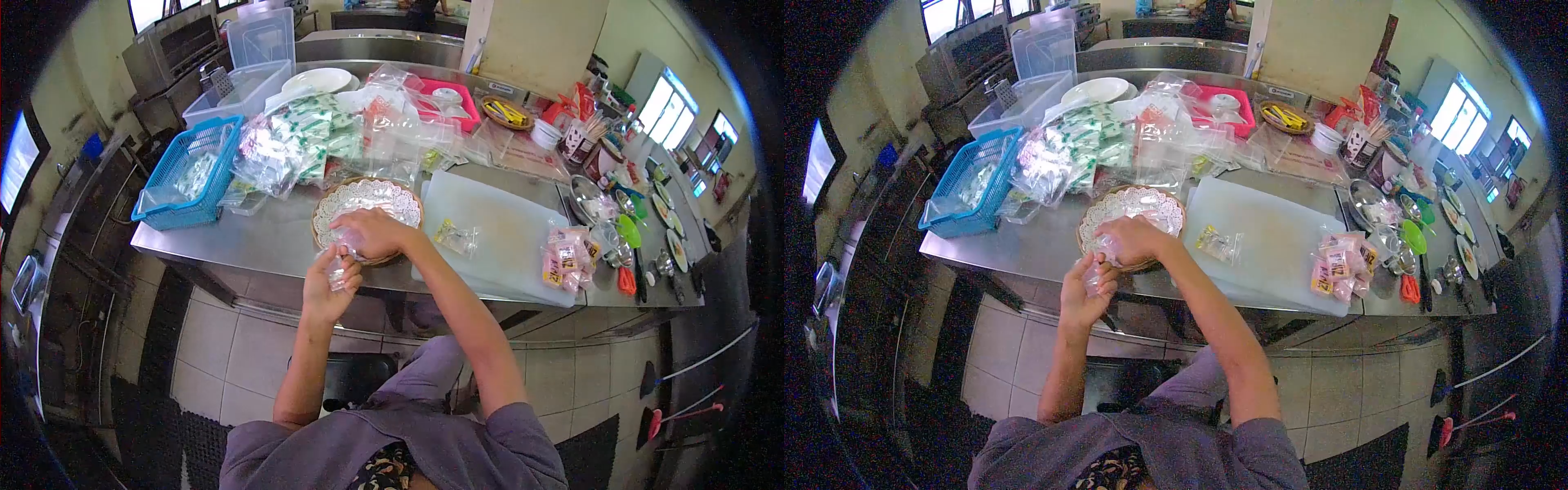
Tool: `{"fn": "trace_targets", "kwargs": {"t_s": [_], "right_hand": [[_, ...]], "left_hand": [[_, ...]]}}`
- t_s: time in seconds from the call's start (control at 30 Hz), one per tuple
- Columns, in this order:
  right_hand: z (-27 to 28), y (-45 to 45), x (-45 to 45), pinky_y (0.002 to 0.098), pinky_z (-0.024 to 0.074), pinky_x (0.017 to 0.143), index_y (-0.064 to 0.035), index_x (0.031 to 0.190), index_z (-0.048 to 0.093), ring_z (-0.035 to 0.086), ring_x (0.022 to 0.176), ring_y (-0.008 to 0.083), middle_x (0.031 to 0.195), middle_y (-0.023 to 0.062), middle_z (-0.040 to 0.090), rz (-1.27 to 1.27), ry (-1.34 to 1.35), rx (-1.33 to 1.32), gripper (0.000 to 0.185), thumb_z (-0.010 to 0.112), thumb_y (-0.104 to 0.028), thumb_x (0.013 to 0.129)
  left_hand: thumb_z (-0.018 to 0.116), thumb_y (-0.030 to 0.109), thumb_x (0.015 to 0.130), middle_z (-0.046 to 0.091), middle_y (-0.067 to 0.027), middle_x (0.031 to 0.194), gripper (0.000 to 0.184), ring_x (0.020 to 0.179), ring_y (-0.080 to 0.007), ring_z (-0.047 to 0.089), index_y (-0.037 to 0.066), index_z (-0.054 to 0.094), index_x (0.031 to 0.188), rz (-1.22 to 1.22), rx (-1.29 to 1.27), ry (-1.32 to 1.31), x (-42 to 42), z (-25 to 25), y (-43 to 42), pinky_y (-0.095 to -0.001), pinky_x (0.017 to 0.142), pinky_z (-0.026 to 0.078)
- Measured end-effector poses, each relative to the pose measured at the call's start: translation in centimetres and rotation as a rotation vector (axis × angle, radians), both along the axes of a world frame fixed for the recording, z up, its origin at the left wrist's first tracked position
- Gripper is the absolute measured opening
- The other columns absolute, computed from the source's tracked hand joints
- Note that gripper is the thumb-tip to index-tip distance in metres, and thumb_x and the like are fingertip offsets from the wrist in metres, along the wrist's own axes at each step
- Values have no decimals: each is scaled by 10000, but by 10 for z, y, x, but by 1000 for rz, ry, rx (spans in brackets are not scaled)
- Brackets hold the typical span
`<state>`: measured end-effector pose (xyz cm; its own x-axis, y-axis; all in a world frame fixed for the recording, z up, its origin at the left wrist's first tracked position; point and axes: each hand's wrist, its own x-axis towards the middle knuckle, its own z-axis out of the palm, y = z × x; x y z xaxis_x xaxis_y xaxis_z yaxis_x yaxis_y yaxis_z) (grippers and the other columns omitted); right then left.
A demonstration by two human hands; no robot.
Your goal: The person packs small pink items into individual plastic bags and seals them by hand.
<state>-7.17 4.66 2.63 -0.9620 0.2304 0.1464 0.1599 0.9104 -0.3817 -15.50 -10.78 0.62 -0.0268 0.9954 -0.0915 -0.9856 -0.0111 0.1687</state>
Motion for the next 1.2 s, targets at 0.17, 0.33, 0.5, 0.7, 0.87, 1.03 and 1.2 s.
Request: {"fn": "trace_targets", "kwargs": {"t_s": [0.17,0.33,0.5,0.7,0.87,1.03,1.2], "right_hand": [[-7,3,-6,477,335,899,-162,1159,513,443,1139,250,1216,83,507,-31,-97,63,520,625,-211,654],[-6,5,-7,434,368,832,-128,1035,579,525,977,256,1045,87,590,-124,-38,34,347,597,-186,693],[-12,11,0,388,434,739,-84,911,622,604,741,261,783,75,649,-265,264,-52,194,586,-162,737],[12,17,14,251,459,564,-17,923,593,593,642,98,765,95,661,-469,590,-533,206,644,-104,743],[17,28,21,221,458,542,11,869,578,569,595,100,720,75,627,-387,606,-987,170,656,-96,763],[29,17,28,213,458,565,22,915,581,540,609,85,740,48,601,-361,578,-1134,186,648,-100,791],[32,7,33,224,485,616,20,1007,556,569,669,98,792,57,611,-417,596,-1125,276,659,-100,780]], "left_hand": [[413,228,926,419,-48,649,220,532,-136,366,36,489,850,90,-63,2,-14,1,-1,-255,467,317],[414,222,928,410,-47,673,225,563,-133,353,21,495,868,112,-25,21,-19,-2,-1,-246,498,326],[424,222,924,422,-45,643,206,536,-141,375,41,478,841,132,-52,38,-16,9,6,-254,474,325],[440,229,921,408,-46,677,209,565,-131,359,36,482,853,119,-16,74,-15,14,26,-241,480,316],[532,220,887,405,-12,636,175,528,-98,356,61,475,839,233,-82,303,-5,27,54,-219,455,291],[577,164,851,411,10,617,134,483,-71,361,73,479,840,267,-135,537,5,26,75,-205,421,273],[562,167,863,398,33,615,123,479,-66,344,88,482,812,286,-171,620,7,13,85,-215,421,269]]}}
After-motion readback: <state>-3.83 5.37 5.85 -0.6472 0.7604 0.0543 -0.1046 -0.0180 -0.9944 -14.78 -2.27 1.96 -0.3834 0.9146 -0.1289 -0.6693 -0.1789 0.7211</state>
